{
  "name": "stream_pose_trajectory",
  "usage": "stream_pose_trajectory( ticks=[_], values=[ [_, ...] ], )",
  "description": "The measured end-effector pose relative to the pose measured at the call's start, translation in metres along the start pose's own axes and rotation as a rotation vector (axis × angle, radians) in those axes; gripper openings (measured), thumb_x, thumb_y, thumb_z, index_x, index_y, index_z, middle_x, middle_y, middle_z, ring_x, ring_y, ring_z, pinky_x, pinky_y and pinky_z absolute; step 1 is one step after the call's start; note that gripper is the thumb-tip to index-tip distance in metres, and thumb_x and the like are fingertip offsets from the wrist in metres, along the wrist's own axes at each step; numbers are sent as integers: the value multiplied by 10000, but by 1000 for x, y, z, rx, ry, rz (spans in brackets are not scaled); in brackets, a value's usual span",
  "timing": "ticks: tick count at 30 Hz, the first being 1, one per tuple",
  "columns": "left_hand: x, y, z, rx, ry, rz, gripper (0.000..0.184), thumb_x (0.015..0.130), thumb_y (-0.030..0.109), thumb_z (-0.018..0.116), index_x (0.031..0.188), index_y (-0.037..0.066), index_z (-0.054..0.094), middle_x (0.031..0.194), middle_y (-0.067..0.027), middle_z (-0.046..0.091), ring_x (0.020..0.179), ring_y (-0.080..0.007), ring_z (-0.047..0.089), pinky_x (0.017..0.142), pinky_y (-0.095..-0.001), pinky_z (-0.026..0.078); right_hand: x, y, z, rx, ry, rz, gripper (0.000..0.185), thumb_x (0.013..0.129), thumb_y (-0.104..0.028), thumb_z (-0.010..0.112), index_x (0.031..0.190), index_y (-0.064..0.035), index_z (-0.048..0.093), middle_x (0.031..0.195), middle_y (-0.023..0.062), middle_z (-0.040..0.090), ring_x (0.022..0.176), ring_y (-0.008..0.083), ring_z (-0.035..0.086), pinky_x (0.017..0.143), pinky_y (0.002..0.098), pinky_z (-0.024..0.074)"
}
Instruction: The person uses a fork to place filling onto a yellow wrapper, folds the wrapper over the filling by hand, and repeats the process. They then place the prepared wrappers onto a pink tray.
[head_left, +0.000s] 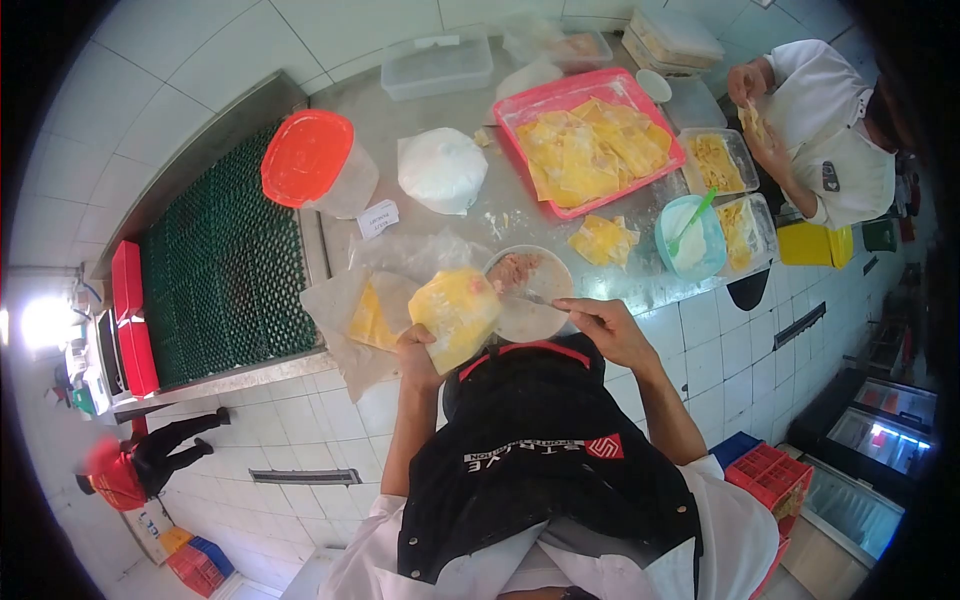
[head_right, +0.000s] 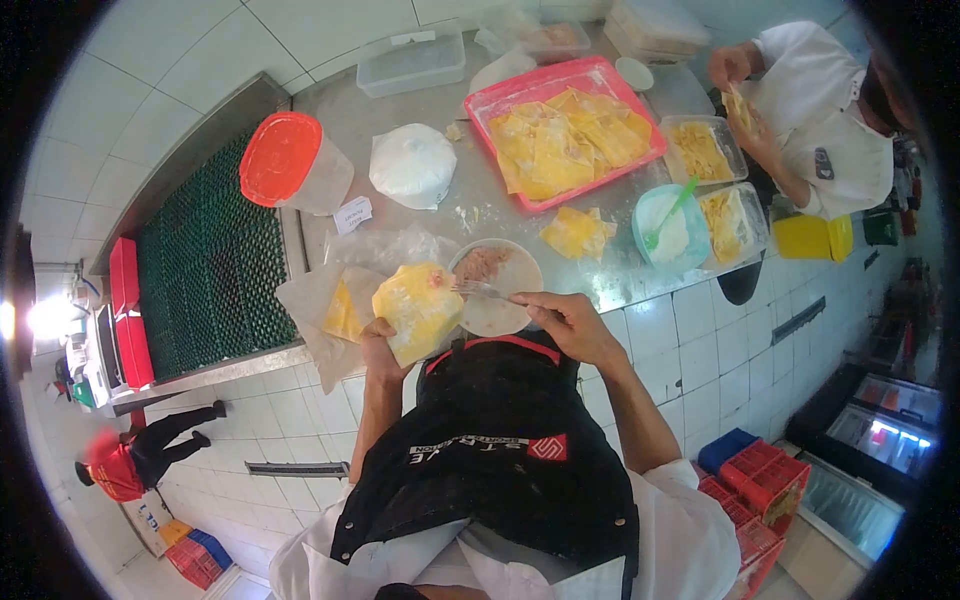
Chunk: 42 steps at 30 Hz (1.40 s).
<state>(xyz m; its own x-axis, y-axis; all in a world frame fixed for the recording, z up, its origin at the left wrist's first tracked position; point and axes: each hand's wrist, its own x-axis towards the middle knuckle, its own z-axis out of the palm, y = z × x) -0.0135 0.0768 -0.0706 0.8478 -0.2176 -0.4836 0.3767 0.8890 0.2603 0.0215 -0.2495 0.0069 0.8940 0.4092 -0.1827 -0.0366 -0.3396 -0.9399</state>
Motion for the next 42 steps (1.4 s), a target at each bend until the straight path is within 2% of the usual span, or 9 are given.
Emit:
stream_pose_trajectory(
  ticks=[5, 12, 17, 20, 23, 26, 35, 38, 42],
  values=[
    [1, -10, -1, -158, -186, -118, 755, 654, 108, 528, 1381, -91, 473, 1335, -279, 589, 1175, -462, 622, 1009, -555, 536, 4, -11, 10, -45, 37, -139, 276, 1009, -102, 597, 1254, -36, 705, 1124, 117, 765, 868, 121, 664, 822, 278, 527],
    [3, -11, 3, -342, -347, -187, 733, 675, 95, 522, 1382, -89, 472, 1351, -290, 580, 1182, -488, 614, 1015, -599, 521, -4, -10, 1, -17, -8, -72, 284, 1014, -107, 586, 1265, -35, 699, 1032, 97, 770, 782, 109, 623, 756, 280, 528],
    [1, 0, -8, -295, -256, -40, 745, 684, 102, 525, 1405, -72, 459, 1367, -282, 573, 1217, -482, 594, 1039, -605, 502, -6, -7, -12, 54, -8, -54, 286, 1016, -137, 591, 1264, -42, 696, 958, 86, 749, 708, 95, 537, 708, 262, 504],
    [-3, 13, -7, -265, -222, 30, 744, 686, 104, 529, 1409, -57, 457, 1375, -267, 571, 1231, -473, 589, 1035, -603, 508, 3, -13, -13, -217, -35, 102, 266, 1005, -173, 594, 1236, -124, 715, 991, 155, 752, 850, 280, 730, 761, 367, 549],
    [-5, 22, -2, -211, -178, 104, 729, 685, 101, 531, 1396, -41, 464, 1367, -249, 577, 1230, -466, 592, 1019, -595, 525, 16, 40, 9, -502, 78, -65, 268, 1007, -237, 578, 1231, -192, 718, 981, 173, 739, 862, 374, 709, 759, 455, 545],
    [-8, 27, -5, -184, -157, 147, 714, 681, 97, 533, 1381, -33, 471, 1347, -238, 587, 1221, -462, 597, 1004, -587, 539, 20, 52, 27, -593, 5, 12, 284, 1013, -277, 550, 1244, -230, 709, 962, 185, 733, 868, 414, 686, 768, 516, 533],
    [-5, 17, -12, -203, -138, 111, 717, 683, 111, 528, 1383, -37, 482, 1350, -235, 590, 1207, -457, 606, 1009, -574, 534, 1, 48, 28, -638, -193, 147, 288, 1014, -278, 566, 1262, -240, 707, 901, 204, 715, 839, 397, 691, 772, 475, 542],
    [-4, 15, -8, -174, -115, 105, 729, 677, 117, 523, 1387, -44, 482, 1350, -235, 585, 1218, -449, 594, 1040, -569, 509, -1, 51, 20, -254, -255, 291, 294, 1026, -260, 582, 1281, -188, 708, 963, 180, 742, 886, 287, 718, 829, 385, 546],
    [-4, 14, -8, -102, -61, 117, 737, 672, 119, 516, 1388, -53, 480, 1349, -238, 580, 1229, -446, 583, 1062, -566, 491, -7, 58, 8, 105, -224, 206, 315, 1052, -220, 566, 1304, -71, 683, 1103, 106, 746, 1013, 155, 668, 910, 300, 513]
  ],
)
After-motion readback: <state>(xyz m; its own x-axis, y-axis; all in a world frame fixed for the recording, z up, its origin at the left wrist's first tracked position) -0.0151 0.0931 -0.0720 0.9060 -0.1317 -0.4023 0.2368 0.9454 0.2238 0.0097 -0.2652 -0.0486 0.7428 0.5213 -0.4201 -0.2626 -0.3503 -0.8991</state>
